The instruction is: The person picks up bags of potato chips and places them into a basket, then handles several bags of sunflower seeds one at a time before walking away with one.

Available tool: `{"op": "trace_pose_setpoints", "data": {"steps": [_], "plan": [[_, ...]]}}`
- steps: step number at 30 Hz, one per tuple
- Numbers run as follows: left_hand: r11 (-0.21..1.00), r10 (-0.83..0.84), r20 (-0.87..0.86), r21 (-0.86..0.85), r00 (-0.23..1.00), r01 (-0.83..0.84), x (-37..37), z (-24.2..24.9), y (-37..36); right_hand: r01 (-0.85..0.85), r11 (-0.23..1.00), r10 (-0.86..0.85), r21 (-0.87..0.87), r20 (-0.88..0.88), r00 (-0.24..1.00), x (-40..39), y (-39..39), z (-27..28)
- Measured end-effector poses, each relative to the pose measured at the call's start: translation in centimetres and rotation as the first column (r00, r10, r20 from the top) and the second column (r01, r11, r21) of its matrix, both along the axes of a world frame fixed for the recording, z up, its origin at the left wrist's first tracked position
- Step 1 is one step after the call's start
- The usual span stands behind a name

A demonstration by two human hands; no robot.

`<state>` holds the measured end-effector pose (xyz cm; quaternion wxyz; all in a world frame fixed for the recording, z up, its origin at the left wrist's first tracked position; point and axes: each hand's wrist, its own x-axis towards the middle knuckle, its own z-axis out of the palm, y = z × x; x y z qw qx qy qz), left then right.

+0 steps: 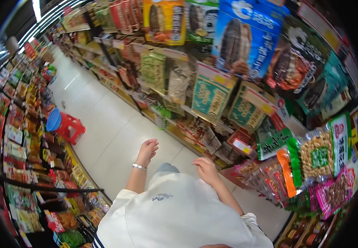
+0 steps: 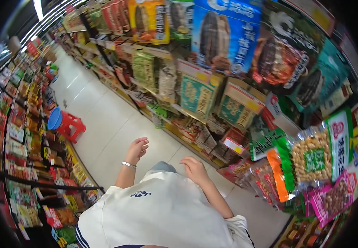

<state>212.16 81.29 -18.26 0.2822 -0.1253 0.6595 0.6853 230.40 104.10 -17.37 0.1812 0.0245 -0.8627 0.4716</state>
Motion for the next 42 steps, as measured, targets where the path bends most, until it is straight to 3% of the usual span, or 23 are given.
{"op": "trace_pose_setpoints", "data": {"steps": [4, 7, 9, 15, 17, 19, 21, 22, 24, 29, 30, 34, 37, 40, 42], "plan": [[0.998, 0.006, -0.017, 0.056, 1.0, -0.005, -1.8, 0.6, 0.4, -0.061, 0.998, 0.061, 0.022, 0.004, 0.998, -3.3, -0.4, 0.0], [0.993, -0.066, -0.066, 0.092, 0.996, 0.072, -3.3, 0.2, 0.4, -0.061, 0.997, 0.06, 0.044, 0.008, 0.998, -5.6, -2.3, -1.1], [0.971, -0.219, -0.047, 0.086, 0.975, 0.222, -4.1, 0.2, -0.4, -0.062, 0.998, 0.063, -0.013, 0.114, 0.992, -7.1, -4.7, -1.5], [0.956, -0.281, -0.07, 0.065, 0.957, 0.285, -9.5, -3.4, -10.3, -0.311, 0.95, 0.292, 0.019, 0.291, 0.911, -14.1, -14.1, -6.3], [0.988, -0.153, -0.009, -0.016, 0.988, 0.153, -11.8, -4.4, -15.8, -0.371, 0.928, 0.355, -0.019, 0.344, 0.87, -18.2, -17.7, -7.3], [1.0, 0.012, 0.052, 0.026, 0.999, -0.014, -14.1, -5.6, -21.8, -0.529, 0.849, 0.496, 0.0, 0.344, 0.797, -21.5, -20.9, -8.2], [0.984, 0.166, 0.074, -0.083, 0.983, -0.159, -16.7, -6.4, -26.8, -0.544, 0.838, 0.5, 0.028, 0.361, 0.788, -24.6, -23.9, -7.8], [0.985, 0.161, 0.079, -0.077, 0.984, -0.155, -18.0, -6.5, -28.9, -0.561, 0.826, 0.509, 0.055, 0.356, 0.784, -26.6, -25.2, -7.3], [0.941, 0.332, 0.067, -0.091, 0.941, -0.325, -20.7, -6.3, -33.0, -0.551, 0.832, 0.494, 0.065, 0.363, 0.79, -30.2, -27.3, -5.4], [0.904, 0.428, 0.075, -0.006, 0.901, -0.428, -26.9, -6.9, -37.3, -0.427, 0.904, 0.369, 0.006, 0.493, 0.788, -36.9, -28.9, -2.7], [0.889, 0.456, 0.057, 0.023, 0.888, -0.458, -28.0, -6.9, -37.3, -0.398, 0.917, 0.355, 0.011, 0.432, 0.829, -38.2, -28.5, -2.9], [0.893, 0.427, 0.096, 0.11, 0.899, -0.436, -31.6, -7.9, -35.7, -0.31, 0.944, 0.253, 0.115, 0.354, 0.9, -43.2, -25.7, -1.3], [0.936, 0.284, 0.167, 0.167, 0.944, -0.31, -34.2, -9.1, -33.9, -0.138, 0.989, 0.111, 0.056, 0.34, 0.934, -48.8, -23.6, -0.2], [0.969, 0.182, 0.198, 0.13, 0.963, -0.209, -37.2, -8.5, -33.1, 0.004, 0.999, -0.013, 0.05, 0.183, 0.983, -56.5, -21.8, 0.7], [0.987, 0.113, 0.209, 0.086, 0.971, -0.134, -39.0, -8.4, -34.3, 0.12, 0.984, -0.12, 0.135, -0.009, 0.993, -61.9, -21.8, 3.3]]}}
